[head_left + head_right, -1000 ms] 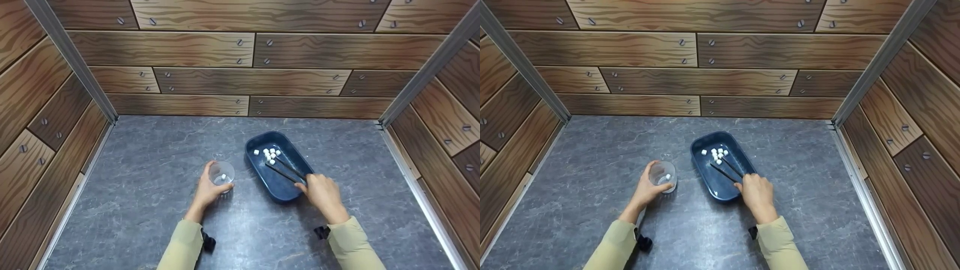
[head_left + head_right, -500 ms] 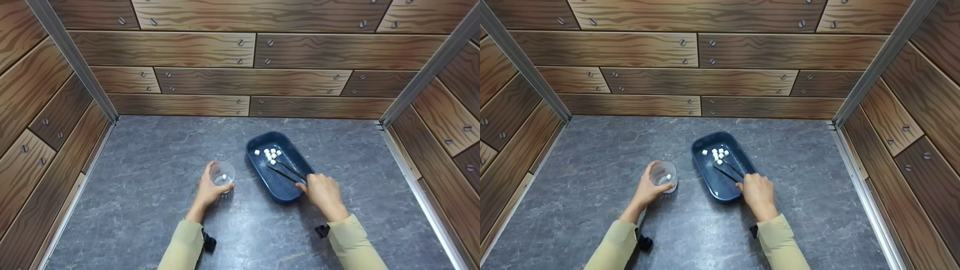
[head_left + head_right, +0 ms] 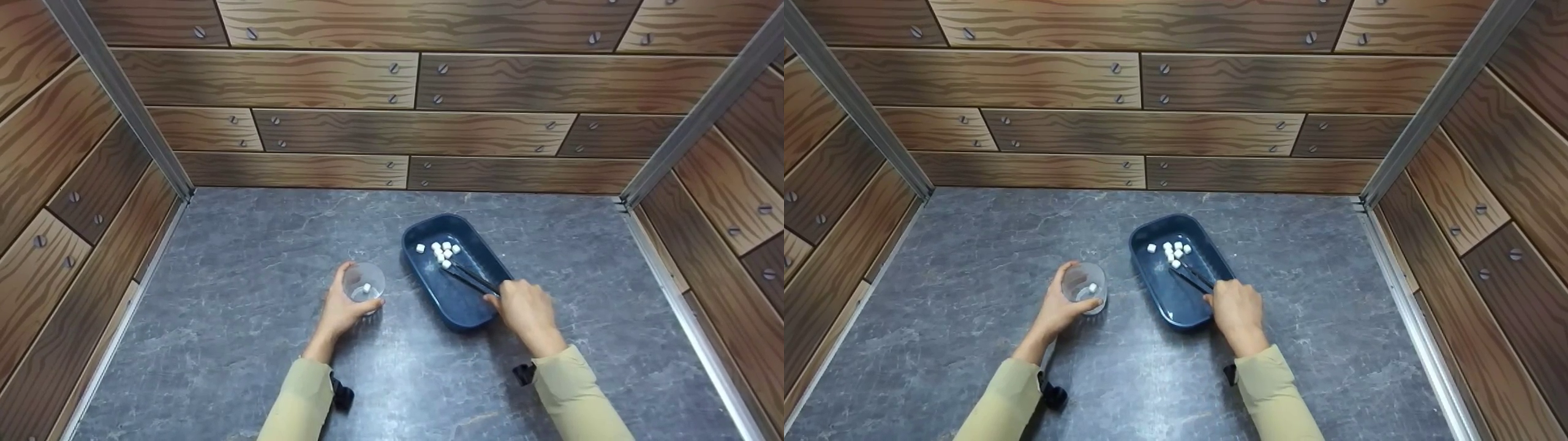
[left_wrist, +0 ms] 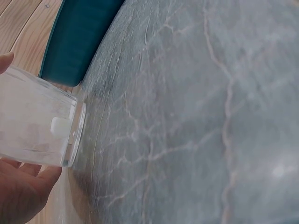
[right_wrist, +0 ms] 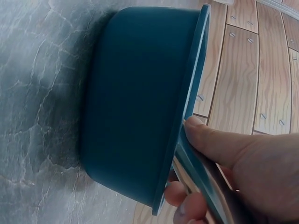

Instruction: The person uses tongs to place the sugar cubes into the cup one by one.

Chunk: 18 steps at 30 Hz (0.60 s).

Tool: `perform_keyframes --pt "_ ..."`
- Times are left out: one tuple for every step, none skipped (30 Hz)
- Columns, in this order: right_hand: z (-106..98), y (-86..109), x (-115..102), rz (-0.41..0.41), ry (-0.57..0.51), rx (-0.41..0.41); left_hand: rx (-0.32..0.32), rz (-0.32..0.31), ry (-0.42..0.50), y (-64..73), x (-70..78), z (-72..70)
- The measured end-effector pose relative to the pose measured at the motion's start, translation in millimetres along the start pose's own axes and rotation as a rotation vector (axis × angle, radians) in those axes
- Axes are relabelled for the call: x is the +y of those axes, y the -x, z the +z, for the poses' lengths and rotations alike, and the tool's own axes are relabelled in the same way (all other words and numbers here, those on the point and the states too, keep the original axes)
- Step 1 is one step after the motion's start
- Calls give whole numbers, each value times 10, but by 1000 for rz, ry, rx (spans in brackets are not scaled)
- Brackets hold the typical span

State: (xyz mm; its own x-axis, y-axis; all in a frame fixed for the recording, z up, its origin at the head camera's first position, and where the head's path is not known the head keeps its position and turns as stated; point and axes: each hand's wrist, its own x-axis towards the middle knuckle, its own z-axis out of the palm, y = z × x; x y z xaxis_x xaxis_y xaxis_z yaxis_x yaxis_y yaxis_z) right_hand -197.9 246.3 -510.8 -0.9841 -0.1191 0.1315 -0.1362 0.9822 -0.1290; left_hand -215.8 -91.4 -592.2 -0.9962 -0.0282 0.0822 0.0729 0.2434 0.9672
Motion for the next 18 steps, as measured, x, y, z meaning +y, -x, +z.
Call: perform_keyframes --pt "1 -3 -5 1 -2 1 0 -1 2 0 3 -1" --pt "3 -8 -7 -1 -6 2 -2 -3 3 2 4 -2" --pt "5 -14 -8 -3 -9 3 -2 -8 4 4 8 -3" --pt "8 -17 -6 -5 -11 4 -1 -12 7 6 15 -4" --pt "8 -20 -7 -6 -14 5 -1 -15 8 7 19 -3" --pt "9 -23 -6 -8 -16 5 -1 -20 8 9 25 -4" --pt "9 -25 -5 -10 -18 6 -1 -26 8 11 28 -4" --pt "9 -27 -4 -10 -19 3 -2 -30 8 13 30 -4" --pt "9 -29 -3 -7 -20 1 -1 -33 7 14 35 -5" --pt "10 -33 -2 -5 -20 -1 -2 -32 7 14 35 -5" --pt "8 -35 -4 -3 -21 -4 -2 -32 6 13 34 -5" --pt "8 -37 -4 -2 -20 -8 -2 -31 5 13 34 -5" --pt "7 -40 -4 1 -20 -13 -2 -29 5 11 30 -4" --pt "9 -43 -4 3 -19 -17 0 -26 3 10 28 -4" --pt "9 -46 -4 5 -19 -20 2 -23 0 9 26 -2" --pt "11 -49 -3 5 -19 -21 3 -21 -1 8 22 -2" --pt "12 -50 -2 5 -19 -21 5 -21 -3 7 20 -1" --pt "13 -53 -3 6 -19 -21 6 -21 -7 8 18 0"
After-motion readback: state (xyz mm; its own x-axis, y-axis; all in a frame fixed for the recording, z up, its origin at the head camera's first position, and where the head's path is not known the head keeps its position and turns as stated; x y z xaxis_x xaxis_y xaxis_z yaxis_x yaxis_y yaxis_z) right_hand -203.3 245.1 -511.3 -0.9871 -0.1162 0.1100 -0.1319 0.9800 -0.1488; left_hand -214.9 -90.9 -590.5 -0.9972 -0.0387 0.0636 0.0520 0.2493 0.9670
